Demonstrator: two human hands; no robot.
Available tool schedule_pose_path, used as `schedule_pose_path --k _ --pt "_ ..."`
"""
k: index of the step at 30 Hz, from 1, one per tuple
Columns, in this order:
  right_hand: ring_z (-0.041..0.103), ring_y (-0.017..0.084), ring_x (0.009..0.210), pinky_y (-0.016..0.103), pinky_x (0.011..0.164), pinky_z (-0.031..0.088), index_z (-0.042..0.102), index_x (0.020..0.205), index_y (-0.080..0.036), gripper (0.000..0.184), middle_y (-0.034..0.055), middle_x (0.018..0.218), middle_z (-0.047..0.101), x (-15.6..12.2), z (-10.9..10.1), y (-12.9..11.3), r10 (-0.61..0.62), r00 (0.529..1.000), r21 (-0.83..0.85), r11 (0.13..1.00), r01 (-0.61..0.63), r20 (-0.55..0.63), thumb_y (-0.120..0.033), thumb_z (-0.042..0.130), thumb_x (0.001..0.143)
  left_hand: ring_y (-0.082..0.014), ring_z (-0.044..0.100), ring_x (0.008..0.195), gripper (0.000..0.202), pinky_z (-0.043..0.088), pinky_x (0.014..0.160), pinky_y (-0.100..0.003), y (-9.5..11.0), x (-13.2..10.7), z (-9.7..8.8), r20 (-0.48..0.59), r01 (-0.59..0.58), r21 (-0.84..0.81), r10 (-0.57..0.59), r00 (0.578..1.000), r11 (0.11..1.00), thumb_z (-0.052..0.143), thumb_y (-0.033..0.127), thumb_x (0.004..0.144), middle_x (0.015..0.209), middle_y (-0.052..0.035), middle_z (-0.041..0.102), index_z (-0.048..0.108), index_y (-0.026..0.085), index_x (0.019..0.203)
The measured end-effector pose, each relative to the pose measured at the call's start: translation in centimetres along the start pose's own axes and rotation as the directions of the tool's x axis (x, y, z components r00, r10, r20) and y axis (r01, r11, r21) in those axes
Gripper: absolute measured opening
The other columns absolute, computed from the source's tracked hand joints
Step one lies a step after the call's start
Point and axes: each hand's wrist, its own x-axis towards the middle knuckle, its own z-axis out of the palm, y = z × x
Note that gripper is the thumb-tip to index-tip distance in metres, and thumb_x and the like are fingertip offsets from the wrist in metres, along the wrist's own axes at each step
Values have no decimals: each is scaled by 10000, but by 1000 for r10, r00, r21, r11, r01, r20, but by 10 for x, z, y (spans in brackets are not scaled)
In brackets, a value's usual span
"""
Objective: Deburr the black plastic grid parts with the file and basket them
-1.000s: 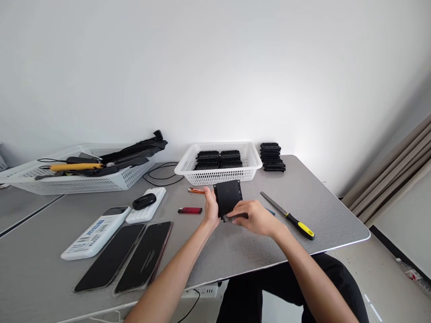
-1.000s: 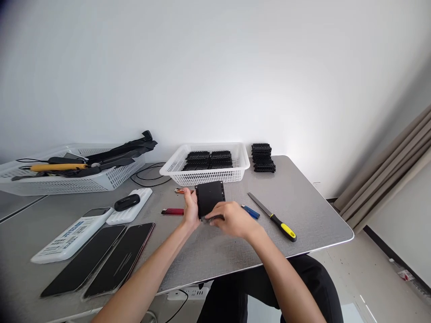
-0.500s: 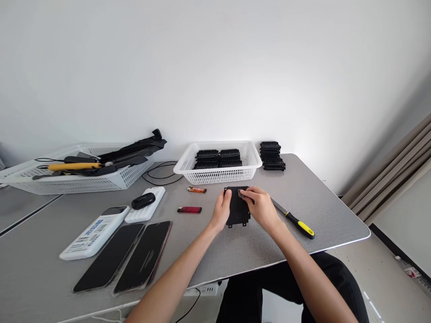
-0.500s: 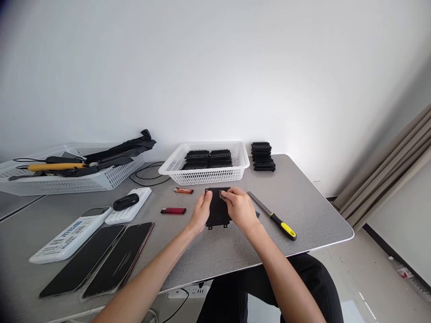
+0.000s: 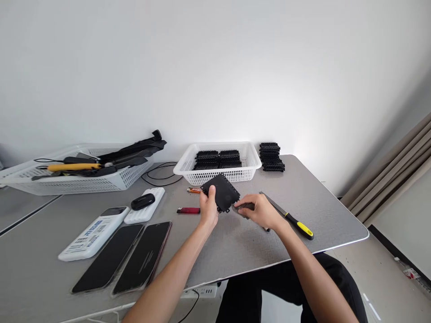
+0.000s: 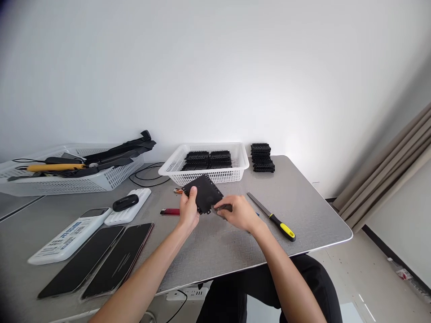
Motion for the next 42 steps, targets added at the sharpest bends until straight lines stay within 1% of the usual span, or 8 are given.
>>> schedule_pose_path --k 9,15,20,26,31,34,39,42 --pt "543 117 656 245 593 461 562 953 -186 202 26 873 592 10 25 17 215 947 379 918 -114 -238 -336 537 819 -244 631 1069 446 476 935 -377 3 -10 9 117 62 -94 -51 992 994 809 393 644 1099 -87 702 647 188 1007" --pt "537 133 697 250 626 454 554 888 -184 197 19 830 573 14 34 26 315 837 372 917 -145 -448 -357 538 797 -247 634 1069 418 468 938 -385 0 -14 11 159 134 -105 -116 980 985 800 383 653 1046 -97 720 663 164 981" --pt "559 146 749 257 664 463 547 904 -185 222 31 866 584 15 39 32 335 820 437 892 -118 -464 -378 540 796 -246 613 1105 386 444 967 -388 4 -15 12 227 124 -109 -96 969 986 766 374 681 1115 -87 703 665 193 1007" --pt "565 165 851 291 768 462 557 921 -187 235 44 916 598 17 33 43 339 734 414 906 -87 -589 -389 555 801 -229 613 1054 429 430 957 -364 9 -19 10 262 128 47 -136 956 991 773 302 636 1052 -43 701 650 213 1037" --pt "579 183 888 328 804 474 549 921 -186 230 61 936 612 16 21 42 312 683 380 923 -54 -661 -393 541 821 -243 648 940 456 485 837 -349 16 -23 10 395 135 240 -223 891 961 779 273 616 998 -59 708 661 205 1051" --pt "589 179 857 323 779 483 554 916 -187 218 55 915 617 15 14 37 275 693 344 938 -41 -666 -386 543 827 -243 665 864 546 506 755 -342 18 -25 9 478 121 321 -271 835 939 788 250 607 989 -63 717 638 221 1131" --pt "590 153 766 287 699 491 569 924 -186 219 36 890 620 14 10 26 209 794 323 946 -16 -571 -384 547 834 -225 681 746 641 512 735 -351 13 -27 6 518 228 394 -420 745 890 830 211 571 818 -49 731 592 199 1166" --pt "597 157 809 292 726 501 570 946 -190 219 41 922 625 14 8 23 173 798 313 950 19 -577 -380 559 836 -232 690 820 603 519 808 -377 11 -27 5 471 301 373 -459 753 878 863 219 539 876 -74 736 617 182 1088"
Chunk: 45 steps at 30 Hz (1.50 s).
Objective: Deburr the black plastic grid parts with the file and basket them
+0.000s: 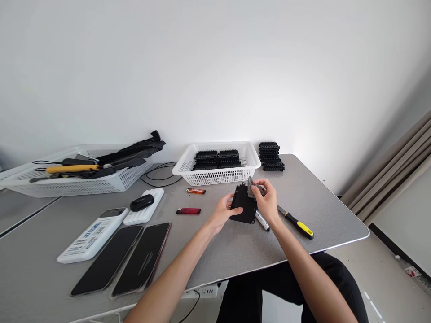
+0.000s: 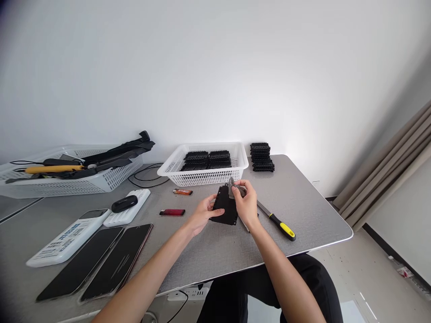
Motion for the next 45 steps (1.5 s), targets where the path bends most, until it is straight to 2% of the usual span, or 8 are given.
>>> schedule_pose_path --k 4,8,15,25,31,35,40,45 --pt "606 175 877 311 744 517 577 1039 -189 264 68 988 620 3 -6 1 -20 993 -26 1000 17 -113 -370 557 848 -270 676 968 583 508 908 -435 3 2 -2 -139 -51 -108 36 990 993 874 284 545 1045 -108 721 639 186 1070" --pt "616 175 846 313 718 531 601 1174 -188 359 85 1018 604 5 -11 5 -8 999 -98 995 5 -31 -372 535 873 -297 657 1038 578 491 956 -470 5 4 -3 -205 -117 -119 91 975 986 862 348 568 1102 -118 708 650 179 1079" --pt "605 168 859 306 759 509 625 1227 -244 338 79 1054 607 0 -7 0 -151 973 -243 951 191 175 -300 455 940 -316 631 1096 597 499 959 -456 6 1 0 -217 -214 14 211 953 977 833 415 598 1147 -126 690 632 162 1100" --pt "612 163 869 294 790 515 648 1215 -248 330 71 1029 595 -3 -7 -2 -235 951 -362 884 295 201 -238 479 932 -306 618 1125 599 499 969 -448 6 -1 3 -192 -296 109 312 930 949 804 394 645 1190 -119 669 599 180 1164" --pt "621 184 960 315 837 521 643 1214 -239 361 87 1082 585 -4 -9 -7 -297 910 -424 813 400 289 -176 443 920 -299 630 1103 556 502 965 -450 8 -2 2 -146 -320 155 342 928 935 788 386 666 1169 -113 678 610 183 1152" --pt "615 188 1015 321 884 514 598 1270 -239 411 84 1148 596 -2 -11 -10 -286 924 -423 826 371 253 -154 463 891 -290 628 1109 550 500 971 -444 8 -2 1 -141 -332 177 357 923 927 780 385 676 1176 -102 677 606 198 1163" --pt "592 211 1113 354 961 480 648 1188 -236 337 85 1264 586 -1 -12 -15 -215 949 -397 870 294 233 -195 495 891 -304 638 1090 568 525 932 -456 9 -4 2 -154 -321 190 351 924 928 779 410 668 1168 -113 679 603 194 1162" --pt "645 200 982 326 852 524 638 1211 -246 319 64 1088 678 -1 -12 -20 -181 947 -336 903 267 265 -253 527 912 -304 638 1087 562 531 924 -452 10 -5 2 -127 -320 191 347 929 928 770 412 683 1184 -114 671 596 202 1174"
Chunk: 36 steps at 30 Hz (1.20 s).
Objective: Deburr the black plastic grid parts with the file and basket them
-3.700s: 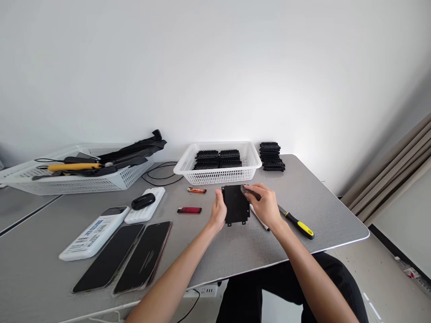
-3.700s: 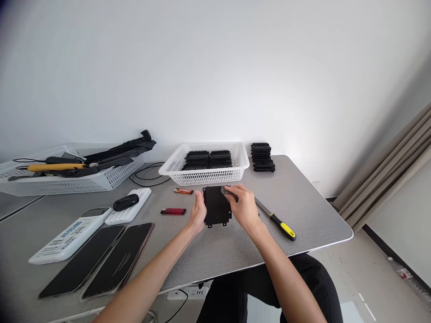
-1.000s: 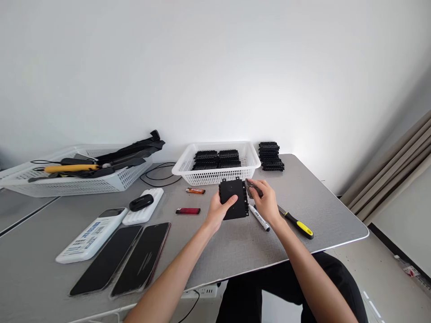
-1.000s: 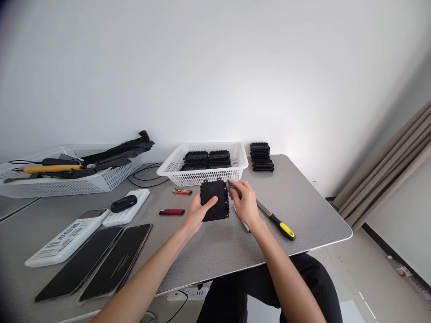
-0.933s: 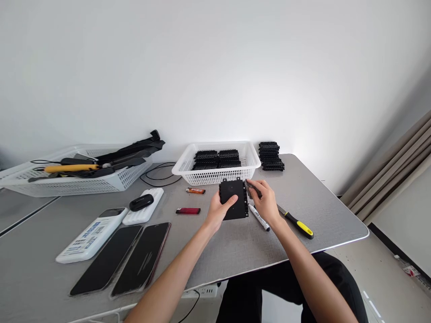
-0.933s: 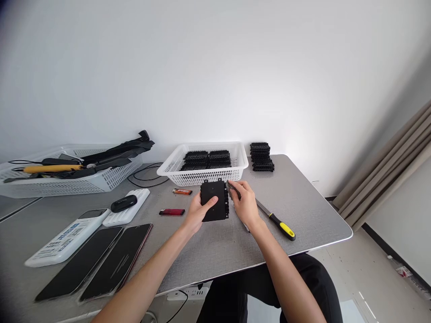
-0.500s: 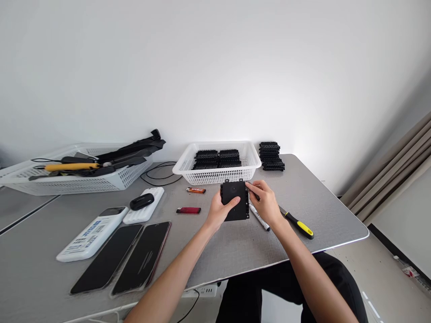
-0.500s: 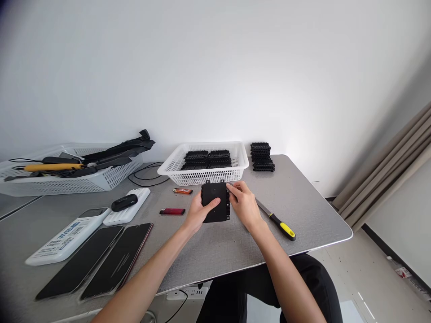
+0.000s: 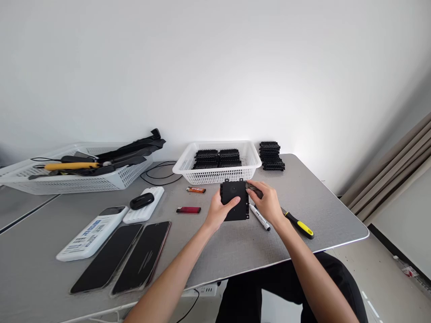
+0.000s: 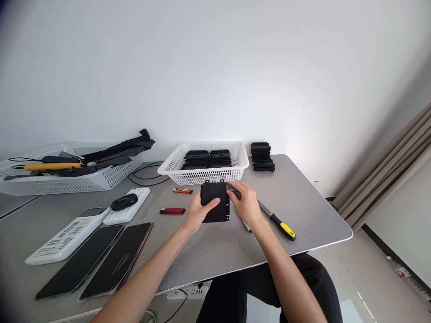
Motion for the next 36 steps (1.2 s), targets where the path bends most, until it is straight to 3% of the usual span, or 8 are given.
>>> schedule_pose_path --k 4,9,18,23,28,36 --pt "654 184 918 289 798 534 662 1178 -233 295 70 1065 668 -2 5 3 -72 995 -47 997 69 -65 -235 509 926 -303 630 1102 546 515 948 -454 -1 0 1 5 -18 5 18 1000 1000 769 408 684 1173 -109 677 607 196 1160" --pt "654 189 921 295 819 535 657 1182 -231 322 75 1061 663 -4 10 4 -124 992 -194 974 117 -20 -193 434 953 -298 632 1095 549 511 951 -445 -3 1 2 -6 -6 -43 6 1000 999 784 390 668 1162 -109 682 612 182 1146" --pt "656 198 928 307 829 525 685 1107 -219 309 75 1035 685 -10 21 -2 -109 987 -207 970 132 117 -126 452 927 -279 678 965 531 548 860 -425 -4 9 -7 -180 -6 -180 -27 983 984 823 410 604 1048 -100 714 620 156 1024" --pt "679 208 866 316 793 524 711 1015 -237 252 49 939 722 -11 20 -4 -39 993 -211 976 62 110 -141 505 905 -274 670 992 521 548 869 -411 -4 11 -9 -180 -50 -139 25 983 989 820 405 608 1073 -94 708 620 176 1032" --pt "675 220 824 312 735 505 705 957 -212 242 66 911 720 -12 18 -6 -18 985 -325 943 74 172 -109 495 897 -269 673 972 495 546 869 -413 -2 8 -6 -172 -45 -105 27 985 993 811 393 622 1039 -88 709 627 173 1026" --pt "618 206 843 289 732 452 667 917 -175 348 76 880 669 -10 14 -9 -143 917 -390 872 294 372 68 436 822 -258 677 935 543 552 827 -378 -1 13 -10 -258 -68 -142 29 966 987 827 411 586 1034 -91 711 621 161 1021"
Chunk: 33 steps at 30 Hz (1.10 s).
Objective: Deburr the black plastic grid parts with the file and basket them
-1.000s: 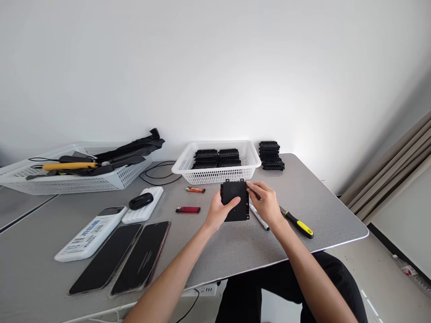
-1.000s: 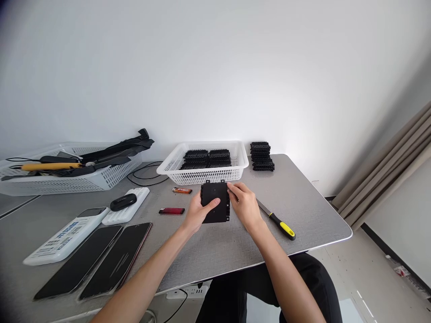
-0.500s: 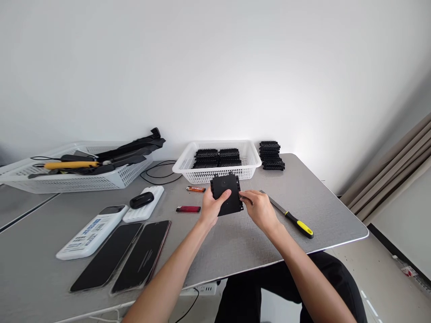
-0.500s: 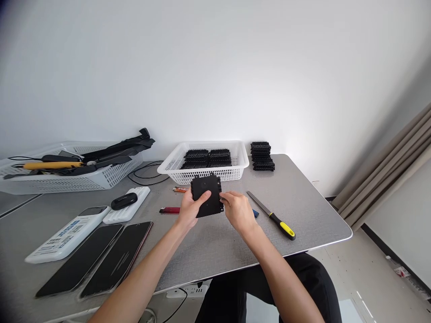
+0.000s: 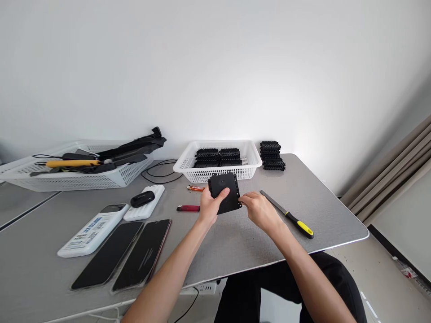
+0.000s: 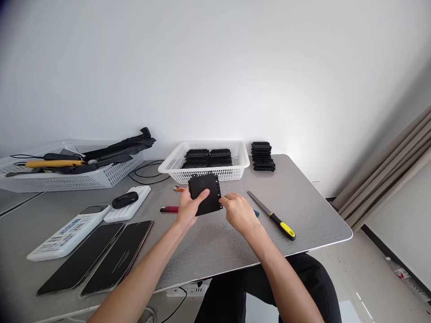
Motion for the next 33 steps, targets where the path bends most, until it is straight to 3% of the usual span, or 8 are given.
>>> schedule_pose_path --k 7,12,16,18,21,27,30,33 --pt "590 190 812 287 744 434 660 837 -166 376 67 827 628 -1 -14 7 -10 997 -58 998 15 73 100 409 753 -246 667 970 493 531 885 -384 -7 1 -3 63 -76 95 71 996 993 802 386 628 1040 -76 704 616 177 1034" --pt "639 167 812 257 697 468 652 982 -209 272 58 935 674 -2 -23 20 230 962 260 948 -186 -150 -93 421 895 -255 648 1047 527 503 949 -394 -9 2 -4 53 -112 158 105 993 981 797 393 635 1117 -87 687 616 187 1085" --pt "655 190 898 292 780 501 640 1044 -221 205 57 984 696 2 -19 14 354 873 414 888 -201 -335 -219 490 904 -272 635 1085 555 484 979 -425 -8 -6 3 150 -97 172 71 986 980 787 392 656 1142 -96 682 604 190 1139" --pt "655 197 923 307 809 509 655 1036 -217 216 68 1006 695 3 -14 9 357 855 423 887 -185 -375 -218 480 910 -281 632 1092 564 487 975 -437 -8 -11 6 198 -82 178 46 979 981 784 393 662 1149 -104 680 598 188 1153" --pt "656 202 942 325 838 519 670 1060 -219 259 79 1029 692 2 -5 5 333 866 401 900 -173 -374 -196 453 921 -286 640 1076 557 504 951 -445 -9 -16 9 216 -67 180 27 976 981 781 397 663 1139 -107 683 599 189 1146" --pt "654 199 974 327 866 526 693 1070 -231 295 70 1046 698 0 10 6 271 900 336 929 -152 -342 -147 457 914 -270 655 1030 543 523 916 -420 -14 -14 8 119 -65 127 50 992 990 783 412 648 1103 -94 691 598 183 1104" --pt "660 205 956 327 852 523 705 1041 -226 294 72 1031 706 -1 11 8 202 943 276 953 -127 -263 -133 461 907 -255 651 1019 553 518 911 -393 -16 -10 6 9 -103 131 102 995 986 786 425 640 1109 -88 679 587 190 1099" --pt "672 213 916 328 837 514 720 961 -218 282 69 962 720 -2 5 13 134 986 234 966 -107 -104 -100 478 877 -242 640 1015 537 500 909 -366 -16 -7 3 -19 -168 185 175 984 968 797 410 630 1088 -74 672 586 201 1077"
